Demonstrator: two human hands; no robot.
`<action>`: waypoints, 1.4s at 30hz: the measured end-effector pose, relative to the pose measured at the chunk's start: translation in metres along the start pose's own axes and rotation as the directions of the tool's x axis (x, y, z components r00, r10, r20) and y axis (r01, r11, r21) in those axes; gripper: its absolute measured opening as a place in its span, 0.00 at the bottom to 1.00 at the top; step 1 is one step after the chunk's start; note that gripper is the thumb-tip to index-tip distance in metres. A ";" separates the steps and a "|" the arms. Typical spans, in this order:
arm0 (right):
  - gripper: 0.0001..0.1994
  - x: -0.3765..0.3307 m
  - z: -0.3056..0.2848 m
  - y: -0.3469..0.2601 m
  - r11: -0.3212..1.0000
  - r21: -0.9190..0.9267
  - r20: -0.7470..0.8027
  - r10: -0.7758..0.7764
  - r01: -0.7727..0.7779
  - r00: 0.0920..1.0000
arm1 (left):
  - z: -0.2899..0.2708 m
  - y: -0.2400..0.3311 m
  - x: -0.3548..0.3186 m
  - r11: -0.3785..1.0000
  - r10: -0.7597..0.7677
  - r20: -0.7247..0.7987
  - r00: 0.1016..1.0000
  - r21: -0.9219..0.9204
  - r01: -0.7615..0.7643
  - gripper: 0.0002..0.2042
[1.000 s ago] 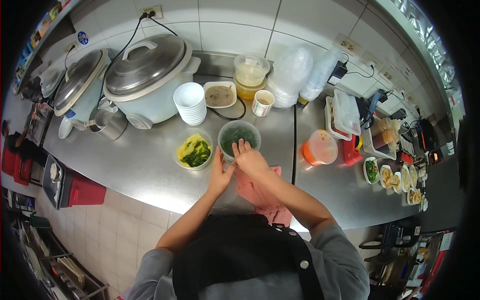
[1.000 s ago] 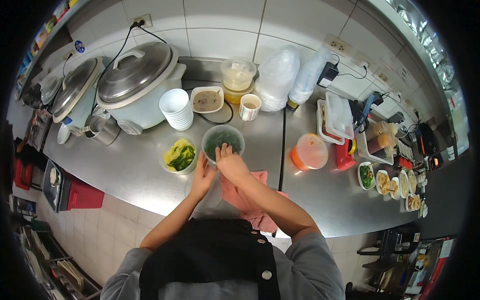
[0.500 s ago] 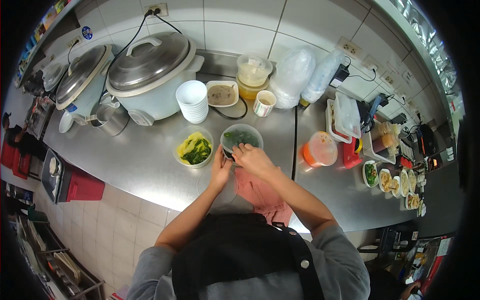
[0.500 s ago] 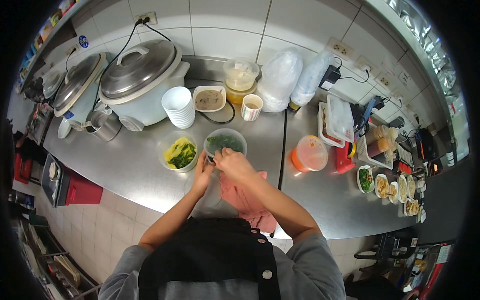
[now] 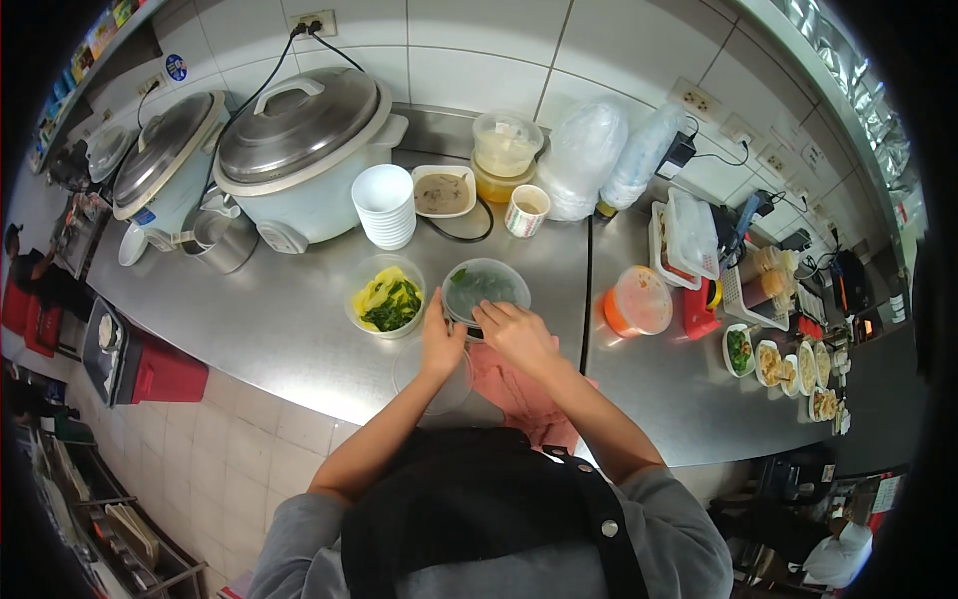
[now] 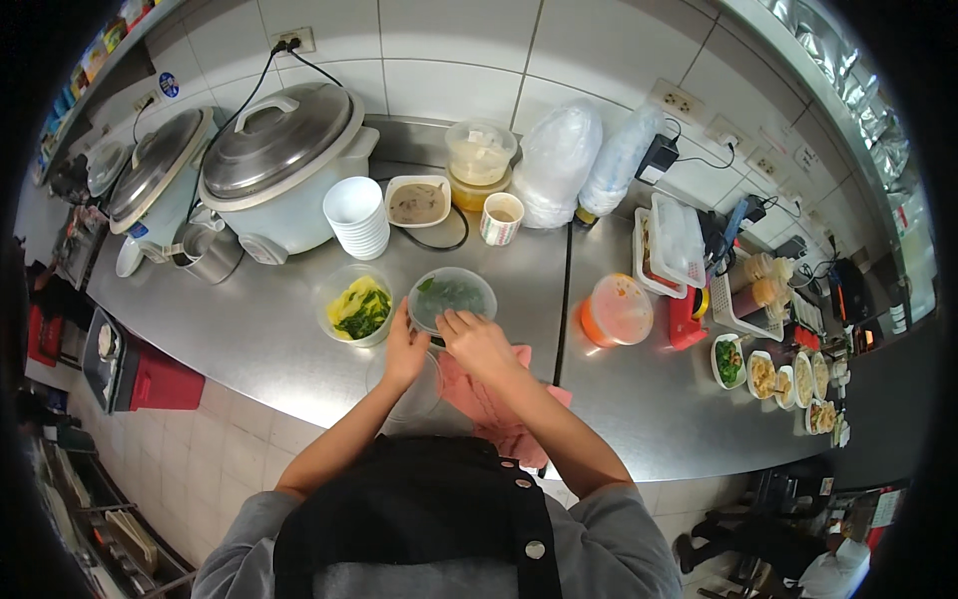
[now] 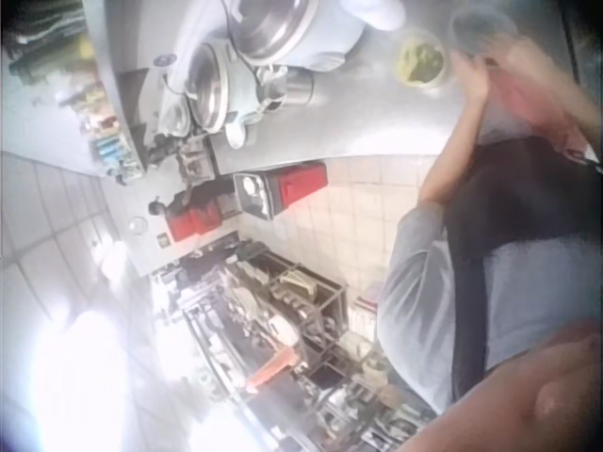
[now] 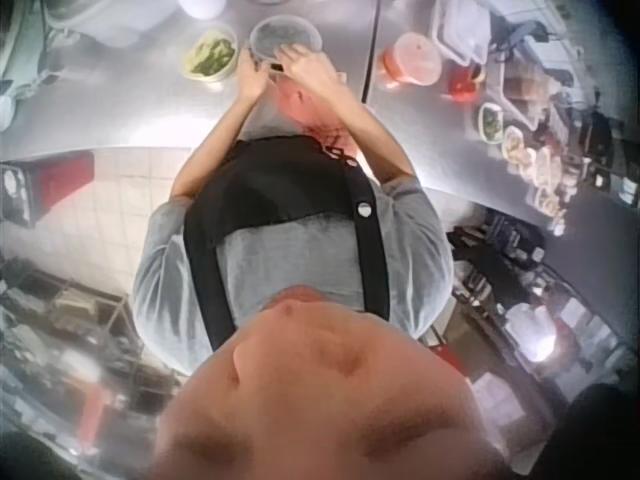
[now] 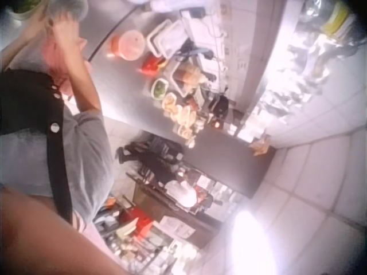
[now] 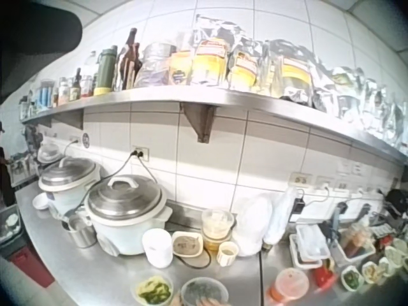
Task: The person portions food from plastic containers into bowls and plates by hand and using tongs, organizes the dishes on a stainless steel counter, places them in a pass-through window for service, and wipes the counter with a cloth.
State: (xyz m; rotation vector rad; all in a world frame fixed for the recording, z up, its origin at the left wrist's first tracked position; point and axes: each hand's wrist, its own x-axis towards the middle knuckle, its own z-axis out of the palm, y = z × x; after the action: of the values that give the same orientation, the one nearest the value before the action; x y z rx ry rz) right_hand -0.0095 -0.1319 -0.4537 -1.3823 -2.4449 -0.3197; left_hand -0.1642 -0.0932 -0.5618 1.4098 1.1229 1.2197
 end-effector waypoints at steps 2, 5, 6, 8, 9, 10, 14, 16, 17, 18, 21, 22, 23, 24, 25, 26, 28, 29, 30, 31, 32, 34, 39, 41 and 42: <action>0.17 -0.005 -0.003 0.001 0.999 -0.020 -0.017 -0.034 0.034 0.999 | -0.005 0.009 -0.003 0.998 0.012 0.044 0.999 -0.062 -0.009 0.33; 0.18 -0.007 -0.012 0.001 0.995 0.031 -0.017 -0.099 0.100 0.995 | -0.014 0.027 -0.014 1.000 -0.025 0.067 0.997 0.014 0.025 0.33; 0.18 -0.008 -0.012 0.001 0.994 0.034 -0.017 -0.101 0.101 0.995 | -0.015 0.042 -0.019 0.998 -0.065 0.065 0.996 -0.023 0.067 0.31; 0.18 -0.010 -0.014 -0.001 0.987 0.066 -0.081 -0.143 0.148 0.986 | -0.018 0.046 -0.031 0.992 -0.104 0.049 0.993 -0.060 0.107 0.28; 0.18 -0.010 -0.016 -0.003 0.984 0.072 -0.082 -0.157 0.163 0.984 | -0.020 0.038 -0.038 0.971 -0.234 0.013 0.972 -0.047 0.234 0.22; 0.18 -0.010 -0.018 -0.004 0.981 0.055 -0.098 -0.180 0.186 0.979 | -0.023 0.031 -0.044 0.933 -0.359 -0.024 0.933 -0.041 0.358 0.16; 0.17 -0.004 -0.029 -0.007 0.969 0.037 -0.094 -0.240 0.245 0.966 | -0.026 0.042 -0.052 0.884 -0.396 0.103 0.912 -0.226 0.409 0.09; 0.16 0.018 -0.045 -0.010 0.956 0.021 -0.063 -0.290 0.292 0.955 | -0.025 0.049 -0.051 0.736 -0.471 0.117 0.874 -0.494 0.463 0.10; 0.16 0.032 -0.052 -0.011 0.945 0.003 -0.031 -0.326 0.326 0.945 | -0.026 0.059 -0.049 0.735 -0.472 0.109 0.875 -0.499 0.459 0.10; 0.16 0.045 -0.058 -0.012 0.943 0.003 -0.032 -0.331 0.331 0.943 | -0.029 0.073 -0.047 0.667 -0.483 0.128 0.866 -0.587 0.458 0.09; 0.10 0.073 -0.066 -0.018 0.915 0.074 -0.035 -0.396 0.397 0.918 | -0.038 0.086 -0.037 0.547 -0.481 0.164 0.861 -0.711 0.441 0.10; 0.09 0.078 -0.064 -0.019 0.912 0.057 -0.014 -0.407 0.407 0.913 | -0.040 0.087 -0.035 0.501 -0.473 0.188 0.861 -0.746 0.438 0.10; 0.08 0.082 -0.062 -0.020 0.906 0.036 0.005 -0.422 0.422 0.906 | -0.042 0.086 -0.035 0.502 -0.467 0.178 0.866 -0.753 0.425 0.10; 0.08 0.085 -0.061 -0.020 0.901 0.032 0.003 -0.434 0.433 0.901 | -0.043 0.083 -0.036 0.483 -0.434 0.191 0.880 -0.775 0.407 0.10; 0.08 0.086 -0.059 -0.018 0.912 0.073 -0.019 -0.403 0.403 0.915 | -0.044 0.081 -0.036 0.464 -0.401 0.204 0.893 -0.796 0.390 0.10; 0.08 0.086 -0.057 -0.017 0.922 0.122 -0.031 -0.366 0.367 0.930 | -0.043 0.080 -0.037 0.459 -0.403 0.200 0.893 -0.800 0.387 0.10; 0.11 0.085 -0.057 -0.019 0.924 0.135 0.013 -0.362 0.357 0.932 | -0.040 0.078 -0.040 0.458 -0.474 0.187 0.861 -0.782 0.423 0.10; 0.14 0.085 -0.057 -0.019 0.930 0.145 0.047 -0.347 0.338 0.937 | -0.039 0.083 -0.040 0.458 -0.472 0.189 0.861 -0.782 0.423 0.10; 0.14 0.084 -0.060 -0.019 0.931 0.142 0.048 -0.346 0.336 0.937 | -0.038 0.090 -0.040 0.456 -0.480 0.173 0.860 -0.789 0.412 0.10; 0.15 0.083 -0.063 -0.021 0.928 0.146 -0.012 -0.346 0.344 0.938 | -0.037 0.094 -0.040 0.453 -0.487 0.156 0.859 -0.796 0.402 0.10; 0.16 0.081 -0.065 -0.024 0.923 0.154 -0.073 -0.345 0.352 0.936 | -0.037 0.092 -0.038 0.454 -0.489 0.155 0.858 -0.795 0.403 0.10; 0.16 0.087 -0.063 -0.020 0.935 0.155 -0.039 -0.316 0.318 0.948 | -0.039 0.086 -0.029 0.500 -0.349 0.124 0.929 -0.814 0.296 0.10; 0.18 0.083 -0.059 -0.013 0.948 0.197 -0.039 -0.246 0.249 0.969 | -0.033 0.096 -0.024 0.511 -0.404 0.140 0.904 -0.785 0.350 0.12; 0.14 0.083 -0.062 -0.013 0.953 0.189 -0.085 -0.226 0.238 0.970 | -0.033 0.098 -0.021 0.551 -0.369 0.124 0.921 -0.769 0.324 0.13; 0.10 0.082 -0.063 -0.013 0.956 0.182 -0.133 -0.206 0.228 0.969 | -0.034 0.097 -0.021 0.551 -0.373 0.126 0.919 -0.767 0.329 0.13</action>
State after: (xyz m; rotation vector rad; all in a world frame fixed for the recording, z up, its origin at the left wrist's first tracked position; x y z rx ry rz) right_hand -0.0503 -0.0949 -0.3652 -0.9894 -2.4619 -0.1933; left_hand -0.1933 -0.1256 -0.4663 0.4427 0.6906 1.2179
